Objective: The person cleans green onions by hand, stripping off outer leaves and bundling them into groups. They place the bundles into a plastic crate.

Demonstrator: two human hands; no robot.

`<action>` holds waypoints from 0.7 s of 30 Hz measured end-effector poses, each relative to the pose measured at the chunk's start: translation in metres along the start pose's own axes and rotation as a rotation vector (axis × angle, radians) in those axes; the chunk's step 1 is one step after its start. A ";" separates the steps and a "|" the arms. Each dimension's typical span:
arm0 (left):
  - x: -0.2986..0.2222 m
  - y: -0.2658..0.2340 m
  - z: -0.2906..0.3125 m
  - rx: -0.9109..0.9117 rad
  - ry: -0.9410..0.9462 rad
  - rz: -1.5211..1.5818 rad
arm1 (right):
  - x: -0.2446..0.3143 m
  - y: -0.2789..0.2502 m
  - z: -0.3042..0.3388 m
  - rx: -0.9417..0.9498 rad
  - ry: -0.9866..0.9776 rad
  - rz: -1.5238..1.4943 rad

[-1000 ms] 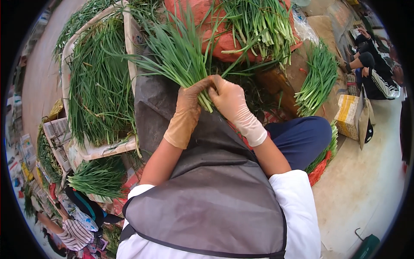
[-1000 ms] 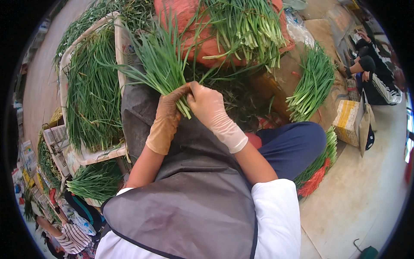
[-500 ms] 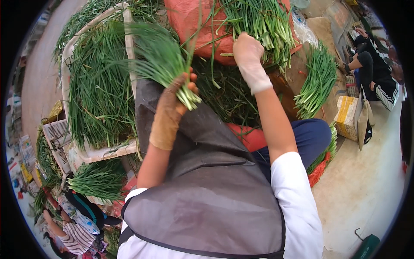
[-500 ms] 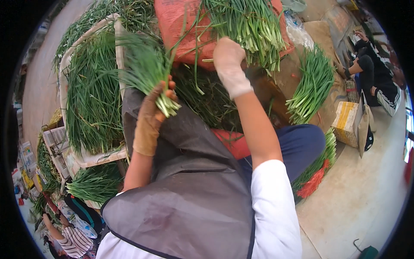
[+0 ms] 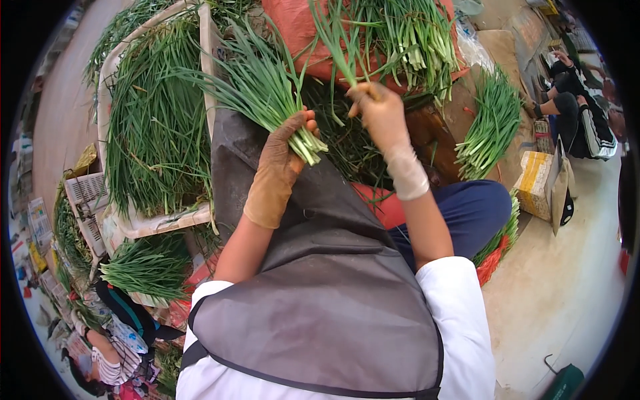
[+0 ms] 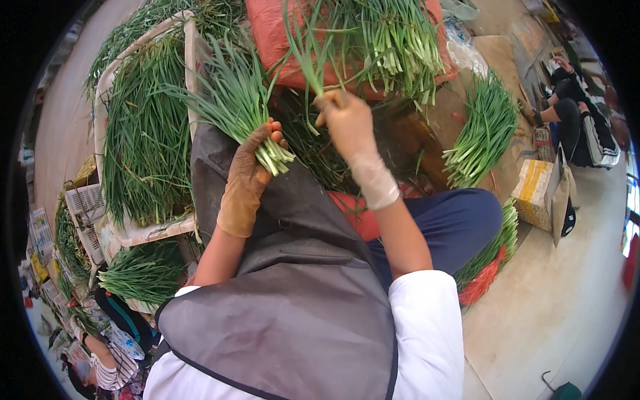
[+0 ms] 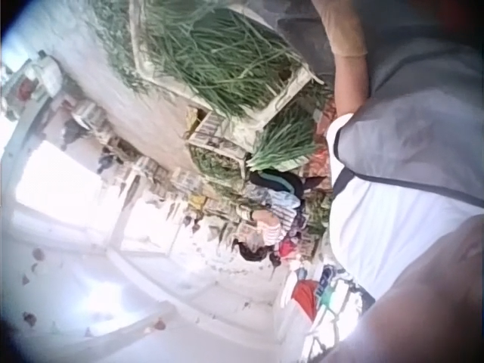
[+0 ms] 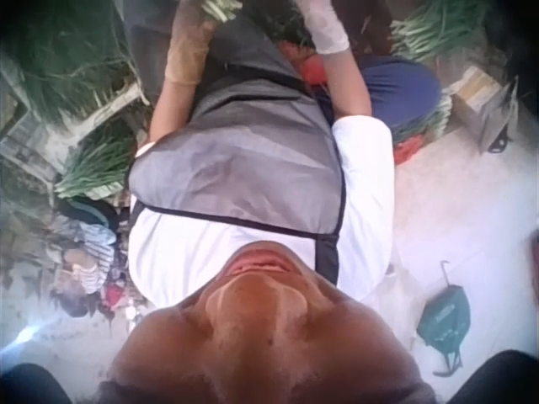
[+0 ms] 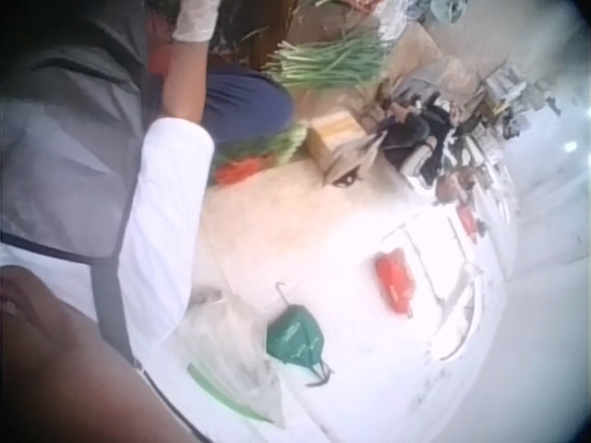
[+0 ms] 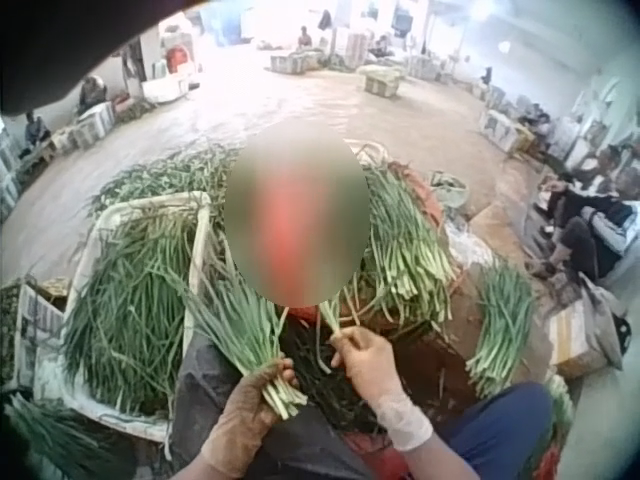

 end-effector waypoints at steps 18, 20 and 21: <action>0.002 0.022 -0.002 -0.120 0.345 -0.334 | -0.045 0.013 0.058 -0.142 -0.180 -0.079; -0.022 0.003 -0.014 -0.069 0.361 -0.359 | -0.073 -0.008 0.052 0.163 -0.104 0.588; -0.029 0.005 -0.011 -0.072 0.321 -0.402 | -0.078 -0.015 0.045 0.213 -0.005 0.728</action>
Point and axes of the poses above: each hand's wrist, its own z-axis away from the middle knuckle, its own y-axis out of the palm, x = y × z, the point moved 3 cm from there along -z, towards the middle knuckle
